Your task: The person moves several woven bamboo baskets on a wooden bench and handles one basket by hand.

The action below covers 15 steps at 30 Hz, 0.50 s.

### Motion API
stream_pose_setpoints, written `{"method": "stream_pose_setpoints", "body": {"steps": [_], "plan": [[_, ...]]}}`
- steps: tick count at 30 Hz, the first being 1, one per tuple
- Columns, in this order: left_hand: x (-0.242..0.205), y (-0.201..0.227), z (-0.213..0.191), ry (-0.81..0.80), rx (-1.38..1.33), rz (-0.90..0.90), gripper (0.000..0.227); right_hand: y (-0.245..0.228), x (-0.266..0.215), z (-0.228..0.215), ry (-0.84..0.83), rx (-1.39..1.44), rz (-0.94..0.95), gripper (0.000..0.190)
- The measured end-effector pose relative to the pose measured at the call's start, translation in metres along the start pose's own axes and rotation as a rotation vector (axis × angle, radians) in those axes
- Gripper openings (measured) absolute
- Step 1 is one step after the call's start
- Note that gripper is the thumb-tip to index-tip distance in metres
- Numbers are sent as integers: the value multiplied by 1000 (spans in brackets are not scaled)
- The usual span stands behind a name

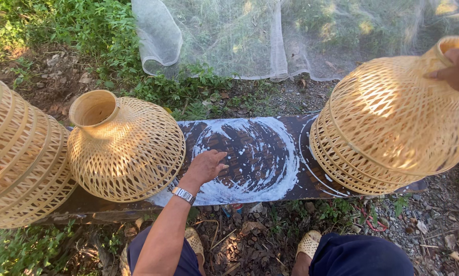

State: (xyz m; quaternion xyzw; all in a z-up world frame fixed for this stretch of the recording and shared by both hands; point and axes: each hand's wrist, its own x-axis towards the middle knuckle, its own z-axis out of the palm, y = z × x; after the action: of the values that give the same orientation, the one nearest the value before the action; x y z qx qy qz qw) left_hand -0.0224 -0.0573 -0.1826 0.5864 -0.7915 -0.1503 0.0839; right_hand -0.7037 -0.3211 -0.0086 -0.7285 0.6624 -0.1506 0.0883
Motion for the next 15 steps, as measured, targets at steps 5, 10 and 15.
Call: {"method": "stream_pose_setpoints", "body": {"steps": [5,10,15], "plan": [[-1,-3,-1,37,-24,-4,46,-68,0,-14,205,38,-377,29],[-5,-22,-6,253,-66,55,44,-201,-45,-28,282,-166,-561,22],[-12,-42,-19,508,-174,-20,42,-331,-127,29,475,-592,-842,7]]}}
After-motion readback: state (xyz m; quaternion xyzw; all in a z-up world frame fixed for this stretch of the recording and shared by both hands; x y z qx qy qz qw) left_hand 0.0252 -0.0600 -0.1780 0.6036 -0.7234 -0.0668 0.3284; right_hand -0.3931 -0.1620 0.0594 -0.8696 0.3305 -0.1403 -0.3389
